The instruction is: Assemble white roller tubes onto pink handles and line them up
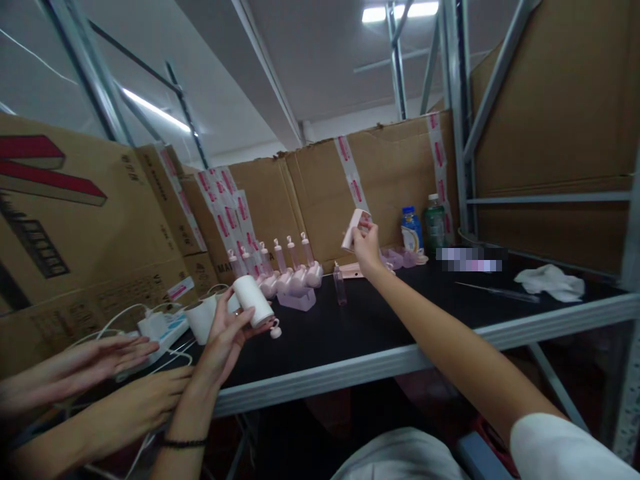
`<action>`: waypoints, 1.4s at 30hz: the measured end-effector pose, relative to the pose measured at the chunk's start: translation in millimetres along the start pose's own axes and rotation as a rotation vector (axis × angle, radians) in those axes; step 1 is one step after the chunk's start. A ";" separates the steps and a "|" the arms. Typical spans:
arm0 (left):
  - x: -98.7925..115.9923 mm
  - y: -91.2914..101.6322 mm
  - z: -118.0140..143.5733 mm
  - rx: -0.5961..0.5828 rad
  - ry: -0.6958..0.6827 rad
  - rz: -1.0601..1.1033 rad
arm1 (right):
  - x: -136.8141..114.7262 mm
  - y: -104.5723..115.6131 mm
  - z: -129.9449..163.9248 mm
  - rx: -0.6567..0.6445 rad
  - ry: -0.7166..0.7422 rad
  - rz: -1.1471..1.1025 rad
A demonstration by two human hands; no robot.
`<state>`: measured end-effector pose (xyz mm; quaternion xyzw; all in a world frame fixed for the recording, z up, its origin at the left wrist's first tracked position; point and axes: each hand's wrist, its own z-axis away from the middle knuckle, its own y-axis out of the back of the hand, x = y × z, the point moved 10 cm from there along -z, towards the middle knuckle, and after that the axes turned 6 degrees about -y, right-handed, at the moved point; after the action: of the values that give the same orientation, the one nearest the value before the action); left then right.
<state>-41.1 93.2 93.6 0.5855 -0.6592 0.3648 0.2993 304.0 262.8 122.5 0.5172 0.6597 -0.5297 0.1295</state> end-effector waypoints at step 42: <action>-8.2 -48.2 15.3 0.094 -0.116 -0.051 | 25.1 -108.1 159.0 -0.820 -0.072 0.513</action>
<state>8.2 82.8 84.7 0.6357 -0.6425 0.3532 0.2416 144.6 154.5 101.1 0.5511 0.6603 -0.1947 0.4716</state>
